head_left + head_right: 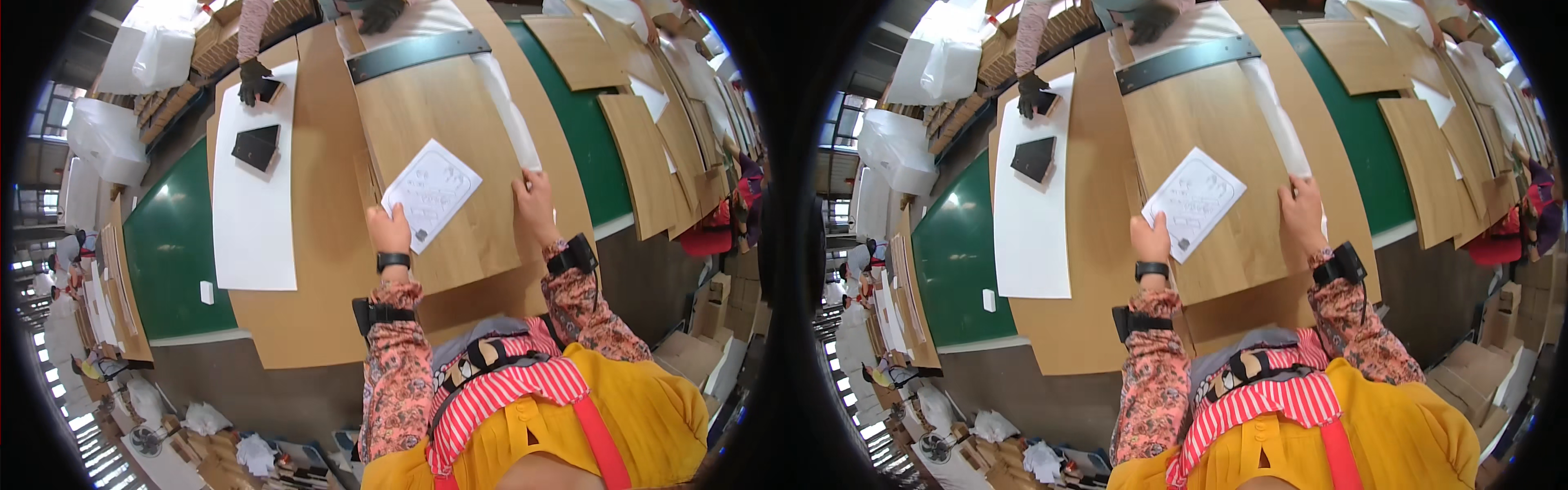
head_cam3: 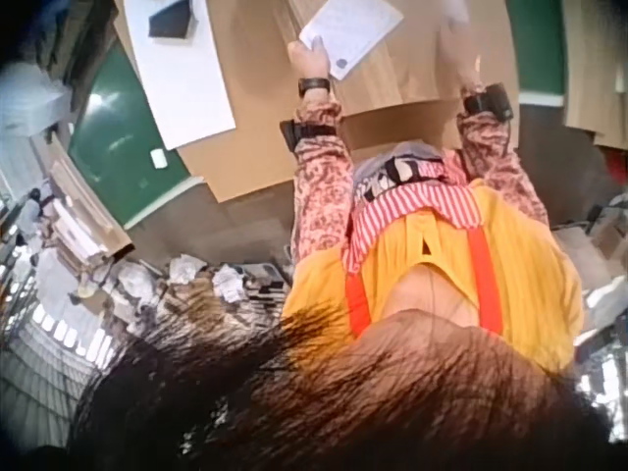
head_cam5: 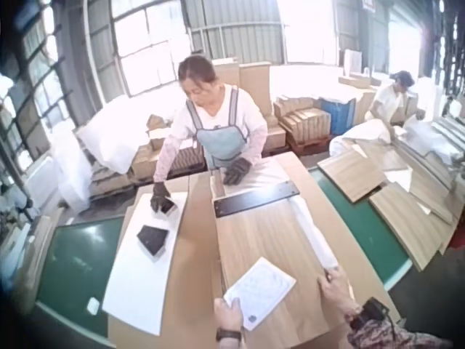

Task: Picking up furniture boards and protective padding from a stack and placing them into cardboard boxes on an assembly line.

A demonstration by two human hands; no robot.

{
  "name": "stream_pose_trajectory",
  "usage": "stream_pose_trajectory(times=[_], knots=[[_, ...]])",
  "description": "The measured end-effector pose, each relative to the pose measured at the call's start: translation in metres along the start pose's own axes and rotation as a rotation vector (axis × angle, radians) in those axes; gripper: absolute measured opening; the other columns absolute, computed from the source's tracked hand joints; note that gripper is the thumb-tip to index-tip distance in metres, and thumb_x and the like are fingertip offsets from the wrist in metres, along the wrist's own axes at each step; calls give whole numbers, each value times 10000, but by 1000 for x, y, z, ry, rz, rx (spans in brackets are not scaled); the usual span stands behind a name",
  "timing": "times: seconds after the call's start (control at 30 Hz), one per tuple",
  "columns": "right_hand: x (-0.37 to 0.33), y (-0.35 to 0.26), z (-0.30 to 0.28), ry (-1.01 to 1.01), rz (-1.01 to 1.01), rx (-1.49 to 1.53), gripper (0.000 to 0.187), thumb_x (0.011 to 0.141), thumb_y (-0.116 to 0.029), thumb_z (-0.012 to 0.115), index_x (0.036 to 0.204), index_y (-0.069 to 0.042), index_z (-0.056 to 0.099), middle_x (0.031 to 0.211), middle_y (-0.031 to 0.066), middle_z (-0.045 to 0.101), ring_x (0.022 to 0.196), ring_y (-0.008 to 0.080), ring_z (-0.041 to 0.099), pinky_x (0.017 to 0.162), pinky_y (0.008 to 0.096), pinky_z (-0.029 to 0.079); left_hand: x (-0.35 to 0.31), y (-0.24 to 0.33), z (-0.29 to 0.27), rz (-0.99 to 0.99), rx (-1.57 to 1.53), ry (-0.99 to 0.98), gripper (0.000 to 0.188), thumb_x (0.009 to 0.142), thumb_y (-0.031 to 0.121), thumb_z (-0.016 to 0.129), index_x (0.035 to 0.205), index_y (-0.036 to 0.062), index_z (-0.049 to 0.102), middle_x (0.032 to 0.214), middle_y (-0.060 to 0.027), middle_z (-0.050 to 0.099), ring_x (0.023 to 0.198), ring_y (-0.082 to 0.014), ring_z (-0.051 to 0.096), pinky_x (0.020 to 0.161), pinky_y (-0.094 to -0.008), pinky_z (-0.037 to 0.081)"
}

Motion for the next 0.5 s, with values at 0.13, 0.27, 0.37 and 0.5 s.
stream_pose_trajectory(times=[0.13,0.27,0.37,0.5], knots=[[-5,2,13,-2,-35,57,374,863,-148,691,1180,46,652,997,165,570,894,295,583,805,373,485,11,-1,-6,69,58,-38,321,884,202,679,917,-116,644,983,-261,597,911,-445,606,817,-480,485],[-10,-1,11,-8,-25,55,375,864,-135,694,1192,42,648,1003,152,561,905,286,574,814,369,479,3,5,-8,86,122,-82,311,915,215,634,961,-89,683,972,-246,596,913,-426,609,823,-482,491],[-14,-2,9,4,-20,73,376,868,-128,688,1206,32,644,1011,151,560,944,294,566,840,371,471,-4,10,-7,75,173,-65,292,921,209,621,972,-69,694,963,-239,595,913,-427,606,822,-492,491],[-16,0,2,32,-29,43,373,877,-118,671,1224,14,639,1026,157,563,994,317,559,883,383,464,-7,16,-2,88,248,-44,295,933,218,620,1015,-59,681,1008,-237,629,942,-417,627,826,-467,502]])
Point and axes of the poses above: each hand's wrist, its own x-axis towards the middle knuckle, its own z-axis out of the palm, y = z × x, the point moved 4 cm from there along x, towards the middle knuckle
